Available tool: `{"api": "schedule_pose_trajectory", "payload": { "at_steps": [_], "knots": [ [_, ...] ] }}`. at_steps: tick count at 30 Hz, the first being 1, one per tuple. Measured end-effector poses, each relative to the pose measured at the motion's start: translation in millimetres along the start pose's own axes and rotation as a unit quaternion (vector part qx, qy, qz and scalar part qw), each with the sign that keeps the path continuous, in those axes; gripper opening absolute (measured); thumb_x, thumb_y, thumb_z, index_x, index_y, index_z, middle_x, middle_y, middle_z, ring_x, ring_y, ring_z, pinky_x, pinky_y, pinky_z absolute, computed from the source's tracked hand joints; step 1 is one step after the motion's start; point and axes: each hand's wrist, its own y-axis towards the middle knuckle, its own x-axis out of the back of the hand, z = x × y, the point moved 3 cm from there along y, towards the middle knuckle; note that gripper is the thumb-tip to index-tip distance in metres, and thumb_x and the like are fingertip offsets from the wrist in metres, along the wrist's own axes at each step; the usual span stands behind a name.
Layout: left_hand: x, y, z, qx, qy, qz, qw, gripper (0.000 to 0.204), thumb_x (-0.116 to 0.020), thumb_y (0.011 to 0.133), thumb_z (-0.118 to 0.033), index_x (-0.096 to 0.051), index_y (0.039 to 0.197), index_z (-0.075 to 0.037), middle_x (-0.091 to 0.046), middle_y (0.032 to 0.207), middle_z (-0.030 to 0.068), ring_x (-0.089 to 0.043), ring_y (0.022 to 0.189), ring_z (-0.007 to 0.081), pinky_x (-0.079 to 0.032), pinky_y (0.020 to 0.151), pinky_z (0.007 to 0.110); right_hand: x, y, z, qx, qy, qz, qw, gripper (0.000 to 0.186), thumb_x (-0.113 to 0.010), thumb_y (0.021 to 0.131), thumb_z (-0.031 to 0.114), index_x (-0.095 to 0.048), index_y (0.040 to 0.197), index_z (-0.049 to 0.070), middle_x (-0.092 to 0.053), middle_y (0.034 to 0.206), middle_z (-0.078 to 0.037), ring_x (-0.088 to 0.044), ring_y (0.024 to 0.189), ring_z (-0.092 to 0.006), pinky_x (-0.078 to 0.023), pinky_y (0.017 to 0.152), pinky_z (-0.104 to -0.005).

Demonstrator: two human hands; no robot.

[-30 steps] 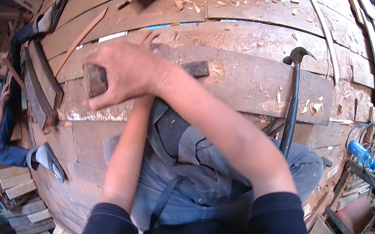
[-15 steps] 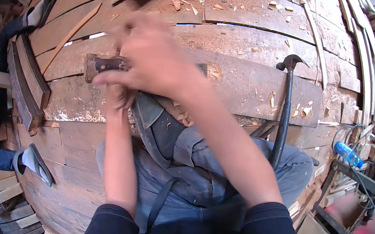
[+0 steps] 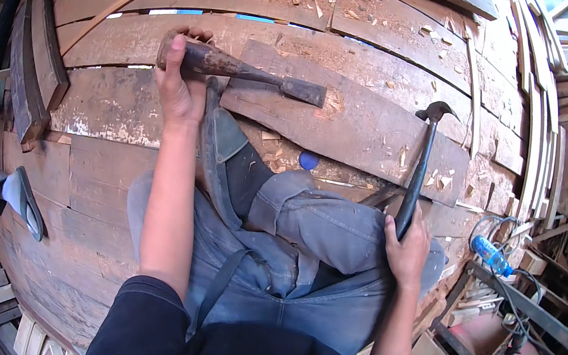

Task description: Chisel a groove or hole into a piece of wood using a hammer and chisel while sitting on the floor.

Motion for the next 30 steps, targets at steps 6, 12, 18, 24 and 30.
{"api": "schedule_pose_trajectory", "payload": {
  "at_steps": [6, 12, 18, 24, 30],
  "knots": [
    [-12.4, -10.7, 13.4, 0.071, -0.212, -0.042, 0.974, 0.033, -0.071, 0.084, -0.027, -0.056, 0.109, -0.012, -0.061, 0.103, 0.0069, -0.061, 0.097, 0.0219, -0.048, 0.094, 0.043, -10.5, 9.2, -16.1, -0.085, 0.373, 0.071, 0.921, 0.042, -0.056, 0.088, 0.017, -0.047, 0.126, 0.000, -0.063, 0.091, -0.010, -0.064, 0.073, -0.0224, -0.050, 0.069, -0.0321],
    [-10.3, -4.2, 26.2, 0.015, -0.187, -0.023, 0.982, 0.022, -0.067, 0.086, -0.009, -0.053, 0.103, -0.012, -0.056, 0.085, 0.0025, -0.057, 0.080, 0.0161, -0.050, 0.079, 0.036, 25.5, 60.3, -20.4, -0.279, 0.494, 0.170, 0.806, 0.023, -0.054, 0.097, 0.030, -0.048, 0.102, 0.008, -0.045, 0.065, 0.001, -0.039, 0.045, -0.0070, -0.033, 0.039, -0.0235],
    [-16.9, -4.2, 7.9, -0.019, -0.153, -0.080, 0.985, 0.017, -0.070, 0.081, -0.005, -0.057, 0.092, -0.007, -0.062, 0.076, 0.0032, -0.060, 0.069, 0.0132, -0.049, 0.069, 0.028, 82.4, 59.2, 57.9, -0.090, 0.473, 0.077, 0.873, 0.027, -0.045, 0.102, 0.033, -0.048, 0.111, 0.007, -0.042, 0.064, 0.001, -0.037, 0.044, -0.0051, -0.030, 0.037, -0.0208],
    [-19.5, -3.5, 17.8, -0.025, -0.123, -0.045, 0.991, 0.024, -0.067, 0.083, -0.003, -0.051, 0.101, -0.006, -0.058, 0.079, 0.0046, -0.058, 0.073, 0.0155, -0.049, 0.072, 0.031, 136.8, 119.5, 167.7, 0.189, 0.192, 0.117, 0.956, 0.036, -0.054, 0.098, 0.019, -0.046, 0.131, 0.007, -0.051, 0.064, -0.002, -0.051, 0.051, -0.0097, -0.039, 0.046, -0.0246],
    [-7.4, -6.1, 11.7, -0.019, -0.100, -0.080, 0.992, 0.018, -0.070, 0.082, -0.002, -0.054, 0.086, -0.008, -0.060, 0.072, -0.0013, -0.059, 0.067, 0.0082, -0.048, 0.066, 0.024, 221.7, 143.2, 364.7, 0.400, -0.279, 0.224, 0.844, 0.062, -0.059, 0.087, 0.004, -0.038, 0.145, 0.014, -0.061, 0.128, -0.008, -0.066, 0.096, -0.0260, -0.051, 0.092, -0.0387]
  ]
}}
